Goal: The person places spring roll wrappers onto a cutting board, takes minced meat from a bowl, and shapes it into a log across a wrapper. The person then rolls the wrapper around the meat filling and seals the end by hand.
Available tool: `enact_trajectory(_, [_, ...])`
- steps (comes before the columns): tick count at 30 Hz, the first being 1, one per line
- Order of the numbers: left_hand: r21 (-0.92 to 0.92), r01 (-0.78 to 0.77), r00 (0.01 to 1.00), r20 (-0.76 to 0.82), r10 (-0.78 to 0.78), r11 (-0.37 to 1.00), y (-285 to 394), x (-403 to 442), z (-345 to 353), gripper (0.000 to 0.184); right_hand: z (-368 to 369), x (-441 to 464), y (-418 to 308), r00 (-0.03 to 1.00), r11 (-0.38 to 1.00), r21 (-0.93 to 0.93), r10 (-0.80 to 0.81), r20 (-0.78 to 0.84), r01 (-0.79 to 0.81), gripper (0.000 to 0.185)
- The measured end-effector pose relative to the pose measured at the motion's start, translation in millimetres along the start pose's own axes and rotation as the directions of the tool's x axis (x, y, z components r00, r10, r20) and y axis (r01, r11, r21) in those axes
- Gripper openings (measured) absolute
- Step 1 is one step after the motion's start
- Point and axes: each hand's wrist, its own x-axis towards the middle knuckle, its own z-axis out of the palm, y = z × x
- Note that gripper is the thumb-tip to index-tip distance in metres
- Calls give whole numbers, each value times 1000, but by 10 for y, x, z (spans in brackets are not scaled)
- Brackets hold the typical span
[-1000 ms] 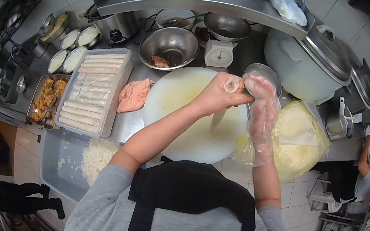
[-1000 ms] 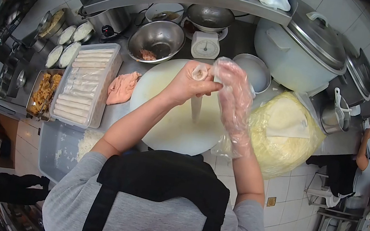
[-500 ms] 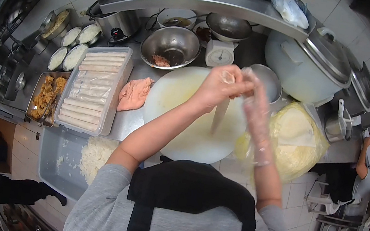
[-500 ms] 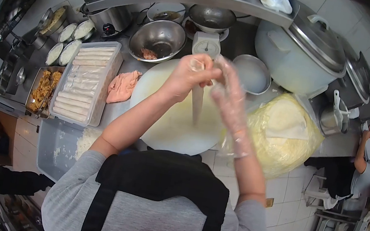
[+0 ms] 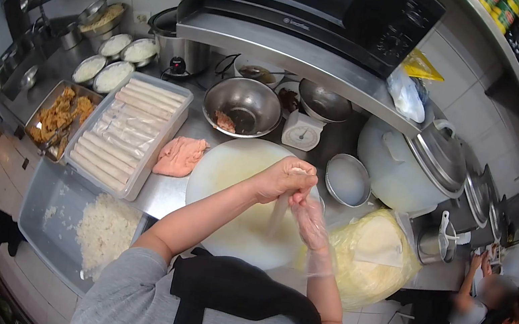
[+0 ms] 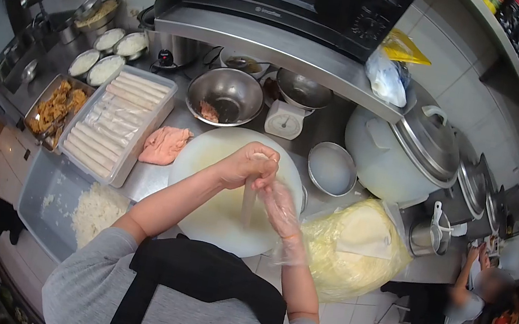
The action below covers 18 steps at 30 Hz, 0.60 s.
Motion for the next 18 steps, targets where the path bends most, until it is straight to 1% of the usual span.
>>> enact_trajectory(1, [80, 7, 992, -129, 4, 997, 18, -37, 53, 28, 14, -7, -63, 976, 992, -47, -120, -182, 114, 30])
enact_trajectory(2, [200, -27, 987, -149, 58, 979, 14, -54, 46, 24, 27, -43, -152, 904, 970, -112, -240, -354, 214, 27])
enact_trajectory(3, [273, -68, 982, -153, 114, 959, 14, -66, 32, 25, 62, -56, -330, 787, 935, -195, -355, -505, 296, 26])
enact_trajectory(4, [342, -109, 974, -152, 169, 933, 11, -74, 17, 26, -18, -108, -387, 796, 852, -435, -469, -383, 293, 32])
enact_trajectory(5, [405, -149, 963, -147, 225, 902, -8, -72, 3, 27, -22, -116, -459, 813, 788, -531, -510, -279, 312, 34])
enact_trajectory(6, [403, -201, 953, -133, 274, 893, -43, -59, -15, 21, -13, -81, -555, 828, 710, -619, -536, -165, 337, 37])
enact_trajectory(7, [417, -202, 951, -134, 279, 886, -64, -36, 11, 18, -19, -39, -607, 836, 619, -693, -547, -43, 370, 40])
enact_trajectory(8, [431, -203, 948, -138, 287, 879, -75, -29, 48, 15, -48, -10, -562, 829, 588, -715, -559, -21, 378, 47])
enact_trajectory(9, [448, -203, 944, -147, 295, 871, -91, -30, 66, 14, -66, 19, -578, 822, 575, -722, -569, -14, 386, 40])
enact_trajectory(10, [516, -173, 942, -162, 294, 839, -115, -34, 52, 16, -65, 61, -598, 813, 565, -724, -582, -8, 397, 34])
enact_trajectory(11, [521, -146, 946, -177, 273, 841, -115, -52, 59, 15, -48, 108, -614, 801, 557, -723, -599, -9, 409, 29])
enact_trajectory(14, [559, -38, 963, -202, 181, 828, -28, -92, 108, 10, -33, 182, -666, 829, 552, -741, -559, 11, 382, 23])
enact_trajectory(16, [603, 44, 970, -216, 110, 796, -4, -78, 101, 9, -55, 257, -739, 830, 474, -776, -547, 111, 416, 20])
enact_trajectory(17, [659, -39, 966, -168, 198, 751, -57, -78, 90, 9, -62, 288, -753, 828, 435, -788, -538, 160, 436, 19])
enact_trajectory(18, [710, -120, 953, -113, 281, 694, -109, -77, 80, 9, -71, 311, -728, 832, 420, -801, -529, 166, 427, 20])
